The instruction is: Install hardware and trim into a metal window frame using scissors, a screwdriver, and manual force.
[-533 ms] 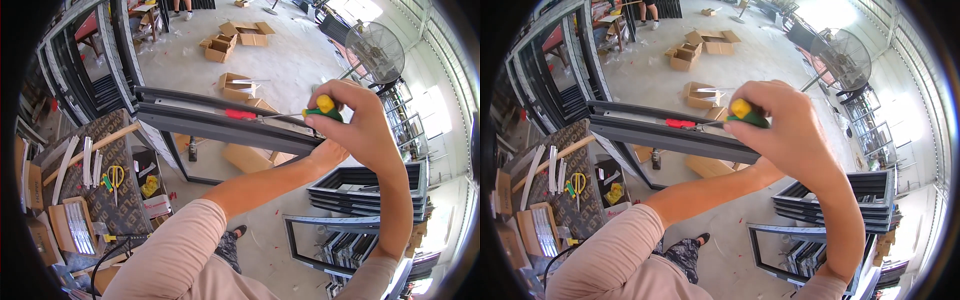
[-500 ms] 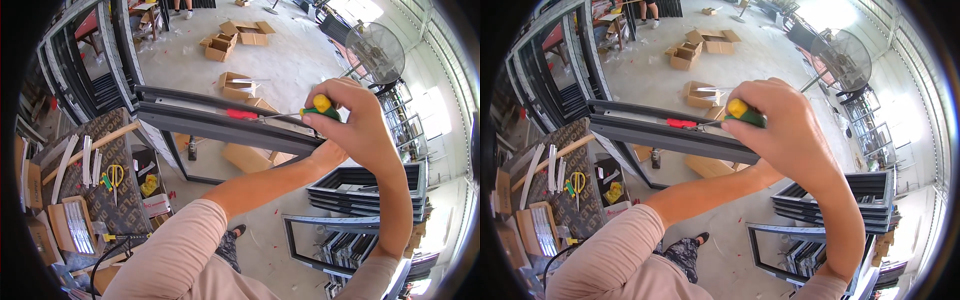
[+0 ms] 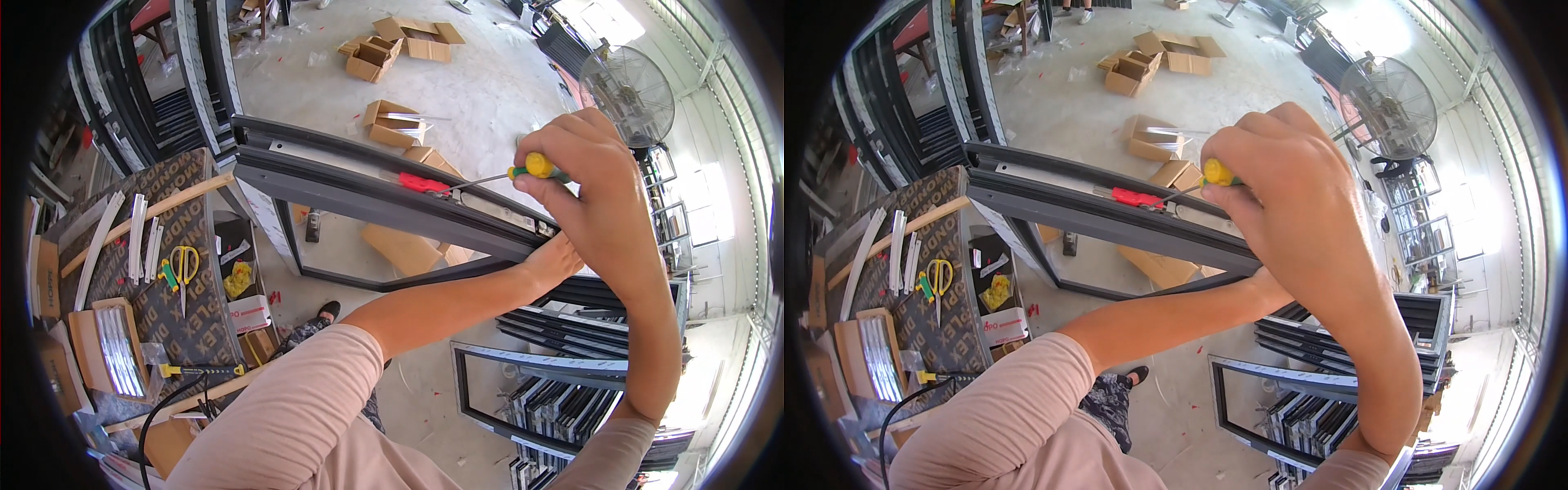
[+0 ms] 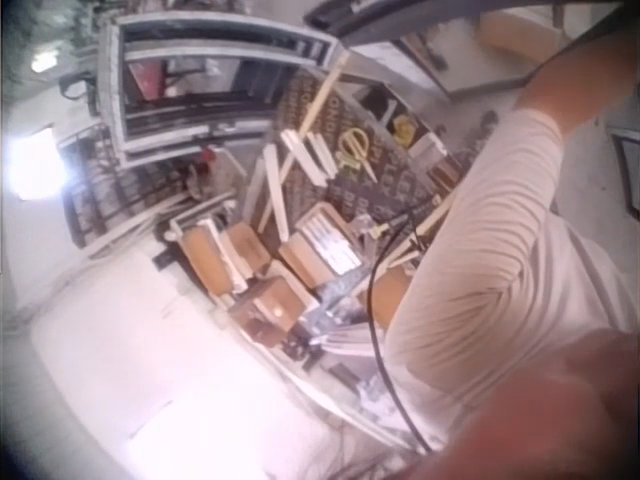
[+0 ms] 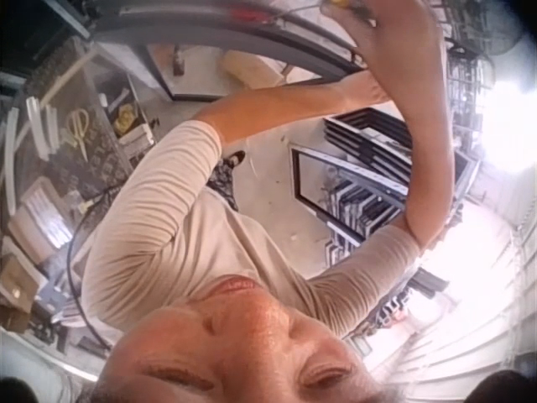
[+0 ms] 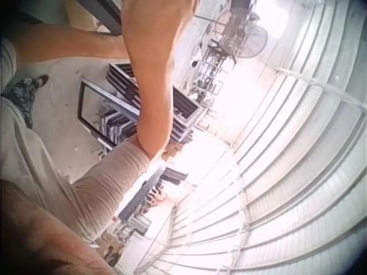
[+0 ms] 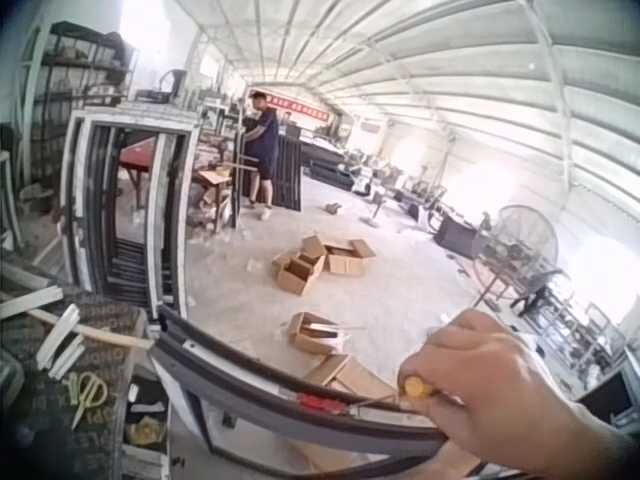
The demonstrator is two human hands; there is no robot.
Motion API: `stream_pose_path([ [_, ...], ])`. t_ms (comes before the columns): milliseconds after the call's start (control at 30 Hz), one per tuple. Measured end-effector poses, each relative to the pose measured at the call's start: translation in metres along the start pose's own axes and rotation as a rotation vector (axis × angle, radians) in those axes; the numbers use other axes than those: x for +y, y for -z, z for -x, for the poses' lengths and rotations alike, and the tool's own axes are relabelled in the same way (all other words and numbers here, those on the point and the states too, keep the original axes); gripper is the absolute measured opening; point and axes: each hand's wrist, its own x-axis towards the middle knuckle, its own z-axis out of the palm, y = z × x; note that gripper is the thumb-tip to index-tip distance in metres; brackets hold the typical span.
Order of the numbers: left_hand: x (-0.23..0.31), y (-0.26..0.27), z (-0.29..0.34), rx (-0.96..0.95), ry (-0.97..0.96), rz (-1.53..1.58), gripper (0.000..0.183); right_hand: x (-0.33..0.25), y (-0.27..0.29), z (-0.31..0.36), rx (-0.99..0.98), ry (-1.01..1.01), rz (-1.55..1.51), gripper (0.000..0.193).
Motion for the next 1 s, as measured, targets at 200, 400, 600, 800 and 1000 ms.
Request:
stream_pose_path([
  [200,0.018,-0.025,-0.016,0.045,0.091,-0.004,0.049,0.001,0.000,-0.002,0.008,0.017,0.002,0.018],
  [400,0.016,-0.015,-0.010,0.037,0.068,0.032,0.049,0.001,0.000,0.000,0.008,0.034,0.024,0.018],
  [600,0.013,-0.011,-0.006,-0.027,0.008,0.138,0.053,-0.002,0.001,-0.001,0.010,0.057,0.029,0.018],
  [800,0.020,-0.018,-0.015,0.056,0.120,0.091,0.054,-0.003,0.000,-0.001,0.013,0.071,0.028,0.018],
  [1000,0.025,-0.026,-0.008,0.112,0.104,0.128,0.054,-0.008,0.003,-0.009,0.012,0.229,0.213,0.021],
])
